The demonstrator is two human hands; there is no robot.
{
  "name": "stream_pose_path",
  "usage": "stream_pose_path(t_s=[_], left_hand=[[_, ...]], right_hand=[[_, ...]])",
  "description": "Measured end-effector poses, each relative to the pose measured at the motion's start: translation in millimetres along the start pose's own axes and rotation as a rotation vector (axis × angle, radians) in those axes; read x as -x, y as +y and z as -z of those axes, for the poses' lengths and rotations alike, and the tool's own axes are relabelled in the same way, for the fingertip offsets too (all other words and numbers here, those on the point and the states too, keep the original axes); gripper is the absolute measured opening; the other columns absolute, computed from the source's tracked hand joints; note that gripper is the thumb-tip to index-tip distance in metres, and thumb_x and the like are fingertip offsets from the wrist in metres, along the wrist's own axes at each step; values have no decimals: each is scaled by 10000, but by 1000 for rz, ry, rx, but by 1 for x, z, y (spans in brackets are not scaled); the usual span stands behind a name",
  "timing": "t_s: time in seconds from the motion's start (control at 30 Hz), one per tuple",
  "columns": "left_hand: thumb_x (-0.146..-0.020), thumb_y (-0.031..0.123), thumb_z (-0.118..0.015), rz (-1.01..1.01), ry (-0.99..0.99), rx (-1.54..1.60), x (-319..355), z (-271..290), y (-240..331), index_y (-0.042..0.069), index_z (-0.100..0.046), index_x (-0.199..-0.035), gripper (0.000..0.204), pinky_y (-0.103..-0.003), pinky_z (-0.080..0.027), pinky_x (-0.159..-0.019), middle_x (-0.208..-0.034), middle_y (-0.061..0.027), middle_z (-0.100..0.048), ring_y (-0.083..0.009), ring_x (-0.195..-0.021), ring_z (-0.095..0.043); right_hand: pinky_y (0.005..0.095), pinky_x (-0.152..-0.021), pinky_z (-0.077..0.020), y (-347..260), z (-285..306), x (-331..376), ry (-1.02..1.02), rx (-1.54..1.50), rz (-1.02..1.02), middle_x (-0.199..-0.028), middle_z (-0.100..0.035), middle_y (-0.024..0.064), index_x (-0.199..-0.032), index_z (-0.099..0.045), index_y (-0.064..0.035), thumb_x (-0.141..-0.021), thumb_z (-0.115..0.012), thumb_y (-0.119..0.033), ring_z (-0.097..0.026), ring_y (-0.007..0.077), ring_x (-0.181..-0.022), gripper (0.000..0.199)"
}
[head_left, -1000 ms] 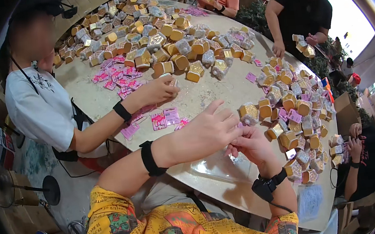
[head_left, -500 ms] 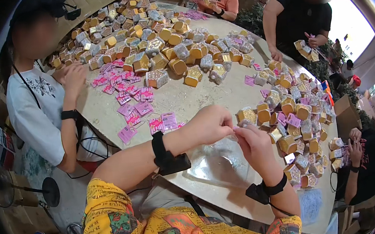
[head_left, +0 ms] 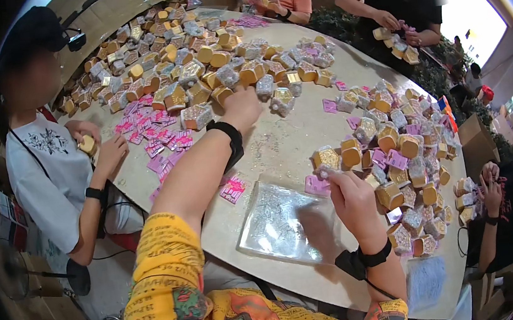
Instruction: The person wraps small, cube-shaped items in clear plastic and seals them with pink labels. They repeatedly pick up an item, wrap it, apply a label, and place the finished package on the table.
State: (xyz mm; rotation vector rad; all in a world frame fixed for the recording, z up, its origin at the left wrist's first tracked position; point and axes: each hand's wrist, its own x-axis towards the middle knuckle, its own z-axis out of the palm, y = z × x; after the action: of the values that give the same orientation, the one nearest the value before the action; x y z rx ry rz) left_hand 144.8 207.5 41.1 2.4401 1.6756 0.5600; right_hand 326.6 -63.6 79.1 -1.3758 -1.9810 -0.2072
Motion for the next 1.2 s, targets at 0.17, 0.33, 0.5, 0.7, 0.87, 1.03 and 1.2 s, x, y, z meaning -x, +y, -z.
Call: stream_pose_path(t_s=[0.17,0.33,0.5,0.7,0.87,1.03,1.2], left_hand=[[-820,249,-640,104,-111,-10,-17,-32,-9,-11,-580,-1104,390,-458,-510,-837,-1126,-242,-603,-371,-1017,-619],[-788,155,-654,121,-47,320,-13,-39,-12,-14,-568,-1061,333,-441,-552,-666,-946,-218,-650,-332,-839,-669],[-814,38,-606,437,-464,1572,8,17,-26,42,-528,-1165,359,-364,-593,-715,-948,-137,-646,-256,-845,-670],[-774,-33,-617,146,-426,1869,112,59,-33,65,-407,-1351,622,-409,-571,-845,-1187,-152,-588,-324,-1009,-645],[-757,52,-712,147,-450,2031,159,38,-54,82,-408,-1367,683,-399,-589,-753,-1178,-109,-596,-284,-1065,-624],[-682,8,-780,-132,-81,1317,173,37,-34,100,-417,-1352,767,-309,-509,-851,-1162,-47,-576,-191,-1014,-591],[-625,-59,-773,-194,60,952,180,36,-30,108,-469,-1283,743,-302,-443,-930,-1221,-76,-524,-171,-1106,-525]], right_hand=[[376,-569,-497,-1,12,12,1,-29,-64,-773,-613,134,-893,-609,-9,-773,-646,14,-614,307,-645,127],[372,-559,-475,1,15,20,29,-65,-117,-764,-611,147,-865,-600,4,-791,-637,34,-608,312,-634,88],[385,-569,-484,-1,6,13,50,-128,-113,-749,-605,147,-900,-614,-13,-788,-642,11,-603,320,-633,117],[388,-570,-471,-16,-11,-6,8,-231,-106,-750,-597,134,-873,-594,-13,-811,-612,4,-604,318,-658,67],[403,-616,-485,-40,-33,-29,-75,-198,24,-778,-608,132,-874,-603,-25,-775,-641,-14,-614,324,-704,107],[400,-595,-500,-50,-45,-52,-62,-120,128,-767,-599,130,-877,-602,-34,-755,-622,-27,-617,322,-692,124],[391,-577,-508,-59,-55,-65,-60,-6,225,-763,-578,128,-848,-578,-26,-732,-595,-16,-617,313,-665,117]])
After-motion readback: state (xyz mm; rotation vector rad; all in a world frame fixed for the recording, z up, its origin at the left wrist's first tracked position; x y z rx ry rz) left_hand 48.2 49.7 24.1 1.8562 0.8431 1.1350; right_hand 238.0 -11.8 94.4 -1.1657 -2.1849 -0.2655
